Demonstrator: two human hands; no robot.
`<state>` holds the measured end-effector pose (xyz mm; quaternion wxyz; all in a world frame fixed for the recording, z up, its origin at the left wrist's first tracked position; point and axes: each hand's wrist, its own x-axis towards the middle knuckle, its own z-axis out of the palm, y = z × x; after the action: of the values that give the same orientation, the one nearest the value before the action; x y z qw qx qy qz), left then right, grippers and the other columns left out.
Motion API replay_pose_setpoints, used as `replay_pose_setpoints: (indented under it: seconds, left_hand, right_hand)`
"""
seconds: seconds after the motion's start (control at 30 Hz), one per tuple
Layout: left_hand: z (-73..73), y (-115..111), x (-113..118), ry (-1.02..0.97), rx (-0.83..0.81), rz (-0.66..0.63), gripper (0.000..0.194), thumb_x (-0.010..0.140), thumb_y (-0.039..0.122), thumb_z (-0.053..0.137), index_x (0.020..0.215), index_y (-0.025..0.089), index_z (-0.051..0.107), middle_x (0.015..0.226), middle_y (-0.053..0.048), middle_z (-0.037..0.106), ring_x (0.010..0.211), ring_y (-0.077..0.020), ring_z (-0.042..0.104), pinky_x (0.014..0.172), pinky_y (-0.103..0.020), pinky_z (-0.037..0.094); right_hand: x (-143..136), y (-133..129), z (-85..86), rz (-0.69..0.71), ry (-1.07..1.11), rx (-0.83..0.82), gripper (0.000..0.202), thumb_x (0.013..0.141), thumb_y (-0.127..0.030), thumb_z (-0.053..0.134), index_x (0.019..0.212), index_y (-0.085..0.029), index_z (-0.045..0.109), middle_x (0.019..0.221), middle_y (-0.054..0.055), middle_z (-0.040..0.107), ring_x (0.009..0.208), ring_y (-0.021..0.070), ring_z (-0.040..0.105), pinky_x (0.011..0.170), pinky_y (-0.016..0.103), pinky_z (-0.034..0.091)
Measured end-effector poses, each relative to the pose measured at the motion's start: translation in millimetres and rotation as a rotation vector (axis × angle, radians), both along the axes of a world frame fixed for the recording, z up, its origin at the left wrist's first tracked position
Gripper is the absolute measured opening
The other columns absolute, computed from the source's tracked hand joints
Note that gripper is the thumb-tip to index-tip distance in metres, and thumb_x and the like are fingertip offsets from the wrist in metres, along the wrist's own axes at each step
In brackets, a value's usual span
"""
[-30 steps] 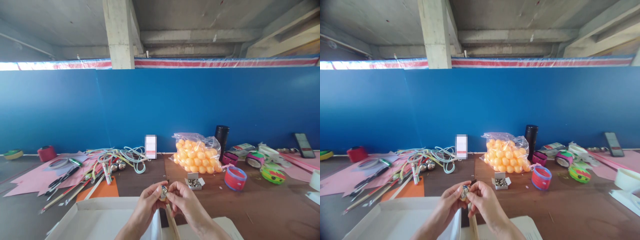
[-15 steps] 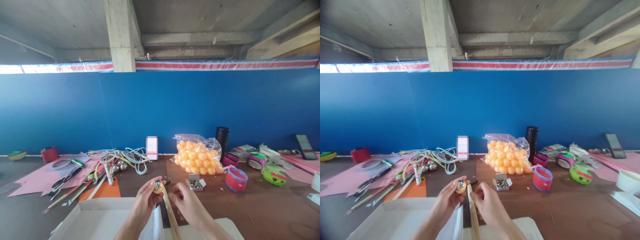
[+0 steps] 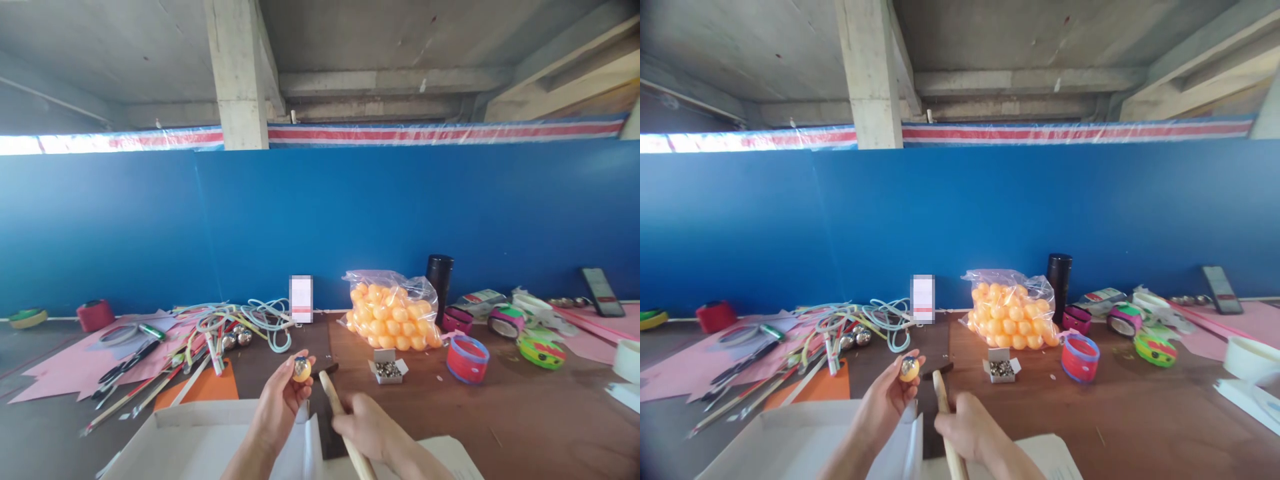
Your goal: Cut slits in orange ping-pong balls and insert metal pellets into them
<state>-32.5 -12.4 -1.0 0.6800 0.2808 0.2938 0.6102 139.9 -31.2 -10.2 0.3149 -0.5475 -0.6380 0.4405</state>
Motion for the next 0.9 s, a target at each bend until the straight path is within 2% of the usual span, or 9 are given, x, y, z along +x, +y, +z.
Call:
replay_pose_setpoints:
  seconds: [0.17,0.3,0.4,0.53,0.7,0.9]
  left_hand:
    - [-5.4,6.6,-5.2,-0.001,0.003,0.065,0.031,0.076,0.027,0.061,0.103,0.013,0.061,0.103,-0.012,0.065,0.065,-0.0105,0.061,0.058,-0.022,0.051]
    - [-13.4,14.5,-9.3,-0.022,0.03,0.165,0.03,0.074,0.024,0.063,0.102,0.014,0.061,0.089,-0.008,0.067,0.068,-0.0123,0.063,0.063,-0.024,0.051]
    - [-16.8,19.3,-11.2,-0.041,0.019,0.214,0.029,0.074,0.022,0.063,0.102,0.014,0.061,0.08,-0.006,0.067,0.07,-0.0136,0.065,0.067,-0.025,0.052]
    - [-18.3,24.0,-11.5,-0.054,-0.027,0.283,0.028,0.074,0.019,0.062,0.101,0.013,0.061,0.076,-0.007,0.068,0.069,-0.0148,0.066,0.067,-0.026,0.053]
    - [-17.7,25.2,-11.1,-0.039,-0.018,0.307,0.03,0.073,0.019,0.063,0.102,0.012,0.06,0.074,-0.008,0.068,0.067,-0.0159,0.066,0.067,-0.028,0.053]
    - [-18.3,24.7,-11.2,-0.014,-0.006,0.313,0.034,0.069,0.022,0.067,0.101,0.012,0.061,0.076,-0.008,0.068,0.069,-0.0164,0.067,0.069,-0.028,0.053]
  right_hand:
    - [-5.5,2.6,1.7,-0.005,0.117,-0.104,0.003,0.066,-0.02,0.046,0.068,-0.021,0.043,0.05,-0.003,0.053,0.036,0.0133,0.052,0.033,0.021,0.036]
    - [-5.9,-2.8,10.5,-0.023,0.239,0.023,0.006,0.074,-0.023,0.046,0.075,-0.022,0.039,0.058,-0.005,0.048,0.039,0.0105,0.052,0.033,0.019,0.038]
    - [-3.9,-10.6,23.4,0.02,0.311,0.131,0.007,0.079,-0.025,0.047,0.079,-0.021,0.041,0.062,-0.006,0.045,0.04,0.0085,0.051,0.037,0.019,0.039]
    - [-2.8,-20.2,36.1,0.085,0.206,0.202,0.005,0.08,-0.021,0.045,0.08,-0.021,0.04,0.061,-0.007,0.041,0.045,0.0082,0.047,0.04,0.018,0.036]
    - [-4.1,-25.1,39.0,0.093,-0.08,0.386,0.015,0.073,-0.013,0.049,0.071,-0.021,0.037,0.059,-0.007,0.038,0.054,0.0093,0.04,0.049,0.019,0.031]
    - [-5.5,-26.1,41.4,0.082,-0.192,0.423,0.014,0.072,-0.014,0.048,0.073,-0.022,0.036,0.059,-0.007,0.039,0.054,0.0101,0.039,0.049,0.02,0.028]
